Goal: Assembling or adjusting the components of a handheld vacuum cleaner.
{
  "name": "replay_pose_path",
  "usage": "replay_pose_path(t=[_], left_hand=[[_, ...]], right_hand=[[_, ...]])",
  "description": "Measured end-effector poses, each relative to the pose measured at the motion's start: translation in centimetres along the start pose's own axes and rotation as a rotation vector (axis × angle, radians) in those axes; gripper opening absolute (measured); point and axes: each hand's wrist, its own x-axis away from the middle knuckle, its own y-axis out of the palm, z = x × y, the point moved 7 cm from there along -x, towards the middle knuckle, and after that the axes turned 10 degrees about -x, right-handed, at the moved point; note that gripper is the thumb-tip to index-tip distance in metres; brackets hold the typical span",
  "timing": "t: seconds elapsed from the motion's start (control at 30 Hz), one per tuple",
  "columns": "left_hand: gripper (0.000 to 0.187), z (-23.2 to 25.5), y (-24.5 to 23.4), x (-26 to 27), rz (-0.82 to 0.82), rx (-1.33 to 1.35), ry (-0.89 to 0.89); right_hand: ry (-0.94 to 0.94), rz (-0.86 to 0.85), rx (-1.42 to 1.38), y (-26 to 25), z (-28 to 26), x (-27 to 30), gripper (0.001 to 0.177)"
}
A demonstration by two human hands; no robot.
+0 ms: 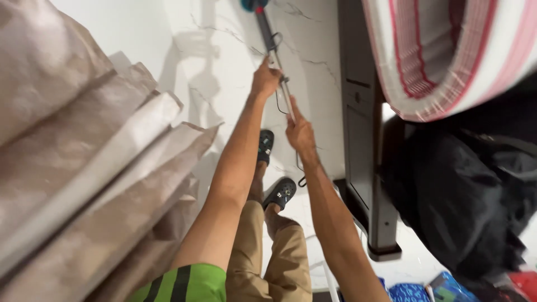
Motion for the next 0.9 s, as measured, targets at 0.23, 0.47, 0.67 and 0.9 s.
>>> replay_pose_path(t=[0.23, 0.47, 0.67, 0.9], left_hand=[[0.067, 1.6, 4.5, -4.7, -0.028, 0.098, 0.194], [0.071, 1.2, 8.0, -11.8, 0.141, 0.136, 0.290], [0.061, -0.8, 9.2, -18.0, 0.161, 0.172, 0.253], [0.045, -0.6, 12.5, -20.2, 0.041, 0.048, 0.299]], right_hand=[[-0.131, 0.087, -0.028, 0.5, 1.3, -9.1, 0.059], [-0.322, 0.085, -0.070, 2.8, 5.0, -19.2, 0.061], [-0.404, 0.178, -0.047, 5.7, 6.4, -25.1, 0.059], [-0.246, 0.210, -0.059, 5.7, 9.4, -23.4, 0.060]])
